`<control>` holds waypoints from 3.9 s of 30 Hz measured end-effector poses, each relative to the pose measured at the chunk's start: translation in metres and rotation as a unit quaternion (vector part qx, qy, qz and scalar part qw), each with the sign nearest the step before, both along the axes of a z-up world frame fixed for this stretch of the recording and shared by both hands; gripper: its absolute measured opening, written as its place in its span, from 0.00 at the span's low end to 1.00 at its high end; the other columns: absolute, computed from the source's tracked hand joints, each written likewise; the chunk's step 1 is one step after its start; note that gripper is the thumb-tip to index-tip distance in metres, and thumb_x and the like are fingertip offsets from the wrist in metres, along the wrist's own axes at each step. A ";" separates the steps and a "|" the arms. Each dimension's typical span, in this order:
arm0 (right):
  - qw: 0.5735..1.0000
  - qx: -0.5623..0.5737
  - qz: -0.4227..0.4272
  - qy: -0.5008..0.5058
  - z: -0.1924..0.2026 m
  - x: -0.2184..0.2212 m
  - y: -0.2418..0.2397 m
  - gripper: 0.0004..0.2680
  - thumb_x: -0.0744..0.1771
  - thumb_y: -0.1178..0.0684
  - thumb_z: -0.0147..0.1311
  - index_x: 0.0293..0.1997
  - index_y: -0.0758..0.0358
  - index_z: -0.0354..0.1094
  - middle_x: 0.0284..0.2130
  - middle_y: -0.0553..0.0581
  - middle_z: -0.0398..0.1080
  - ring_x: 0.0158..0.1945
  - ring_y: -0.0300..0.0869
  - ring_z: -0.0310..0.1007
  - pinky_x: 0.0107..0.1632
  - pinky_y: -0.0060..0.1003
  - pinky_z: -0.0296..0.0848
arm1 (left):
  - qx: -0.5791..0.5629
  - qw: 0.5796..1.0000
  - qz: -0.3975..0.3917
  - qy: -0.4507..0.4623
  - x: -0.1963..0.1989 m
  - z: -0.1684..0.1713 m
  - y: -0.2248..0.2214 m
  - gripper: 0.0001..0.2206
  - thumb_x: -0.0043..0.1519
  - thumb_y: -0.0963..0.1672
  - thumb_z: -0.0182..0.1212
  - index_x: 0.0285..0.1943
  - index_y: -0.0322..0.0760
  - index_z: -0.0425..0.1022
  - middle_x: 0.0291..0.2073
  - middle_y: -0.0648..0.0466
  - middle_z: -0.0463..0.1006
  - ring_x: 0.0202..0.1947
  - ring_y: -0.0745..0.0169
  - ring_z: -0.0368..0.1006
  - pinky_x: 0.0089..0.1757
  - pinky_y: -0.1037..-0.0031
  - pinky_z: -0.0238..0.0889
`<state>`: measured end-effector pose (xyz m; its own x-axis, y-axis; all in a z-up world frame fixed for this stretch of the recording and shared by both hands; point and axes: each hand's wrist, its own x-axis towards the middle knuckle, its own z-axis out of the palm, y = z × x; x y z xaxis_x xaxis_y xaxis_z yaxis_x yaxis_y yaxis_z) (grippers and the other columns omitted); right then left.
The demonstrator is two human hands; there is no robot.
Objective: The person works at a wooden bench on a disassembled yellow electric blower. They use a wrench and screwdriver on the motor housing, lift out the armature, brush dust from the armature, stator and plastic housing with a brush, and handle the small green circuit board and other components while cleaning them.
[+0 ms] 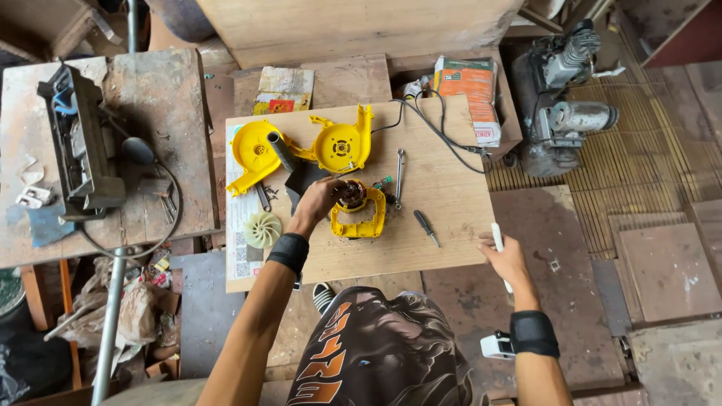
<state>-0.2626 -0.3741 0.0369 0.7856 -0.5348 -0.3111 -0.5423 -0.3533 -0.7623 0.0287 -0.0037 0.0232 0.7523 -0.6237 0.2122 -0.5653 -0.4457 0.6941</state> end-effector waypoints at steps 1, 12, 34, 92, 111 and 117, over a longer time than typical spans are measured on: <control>1.000 0.006 -0.014 0.005 -0.004 -0.008 -0.009 0.12 0.65 0.59 0.61 0.53 0.64 0.76 0.36 0.59 0.78 0.29 0.40 0.73 0.33 0.34 0.71 | 0.022 1.000 -0.003 -0.001 0.001 0.000 0.000 0.09 0.62 0.42 0.64 0.48 0.33 0.81 0.41 0.44 0.81 0.40 0.43 0.80 0.42 0.61 0.73; 1.000 0.003 -0.005 0.018 -0.014 -0.010 -0.049 0.11 0.64 0.59 0.63 0.51 0.64 0.77 0.34 0.55 0.79 0.25 0.39 0.73 0.31 0.35 0.70 | 0.142 0.987 0.004 -0.079 0.002 -0.026 -0.005 0.10 0.68 0.44 0.59 0.54 0.34 0.73 0.45 0.46 0.80 0.37 0.45 0.80 0.38 0.60 0.74; 0.990 -0.054 0.107 -0.079 0.027 0.166 0.084 0.12 0.72 0.46 0.49 0.53 0.63 0.74 0.37 0.56 0.80 0.39 0.40 0.77 0.45 0.38 0.75 | -0.008 0.998 -0.017 0.059 -0.005 -0.009 0.011 0.26 0.59 0.48 0.68 0.64 0.35 0.67 0.54 0.44 0.77 0.53 0.48 0.76 0.54 0.63 0.70; 0.930 0.097 0.306 -0.177 -0.019 0.258 0.097 0.07 0.69 0.50 0.55 0.41 0.64 0.70 0.33 0.60 0.77 0.31 0.40 0.79 0.25 0.28 0.78 | -0.002 0.971 0.183 0.154 -0.034 -0.005 -0.037 0.33 0.46 0.43 0.79 0.62 0.32 0.71 0.56 0.45 0.74 0.58 0.45 0.71 0.57 0.63 0.66; 0.937 -0.040 0.317 -0.145 -0.032 0.198 0.083 0.07 0.68 0.53 0.60 0.33 0.63 0.68 0.28 0.54 0.74 0.27 0.38 0.74 0.26 0.32 0.74 | 0.036 0.977 0.183 0.106 -0.027 -0.008 -0.037 0.29 0.43 0.46 0.82 0.51 0.31 0.73 0.46 0.46 0.75 0.51 0.47 0.71 0.51 0.62 0.68; 0.936 -0.069 0.290 -0.189 -0.018 0.196 0.103 0.06 0.68 0.55 0.59 0.34 0.64 0.69 0.31 0.55 0.73 0.30 0.40 0.74 0.28 0.33 0.75 | 0.005 0.981 0.169 0.094 -0.027 -0.010 -0.032 0.29 0.44 0.46 0.82 0.51 0.31 0.72 0.46 0.46 0.75 0.52 0.45 0.70 0.51 0.61 0.68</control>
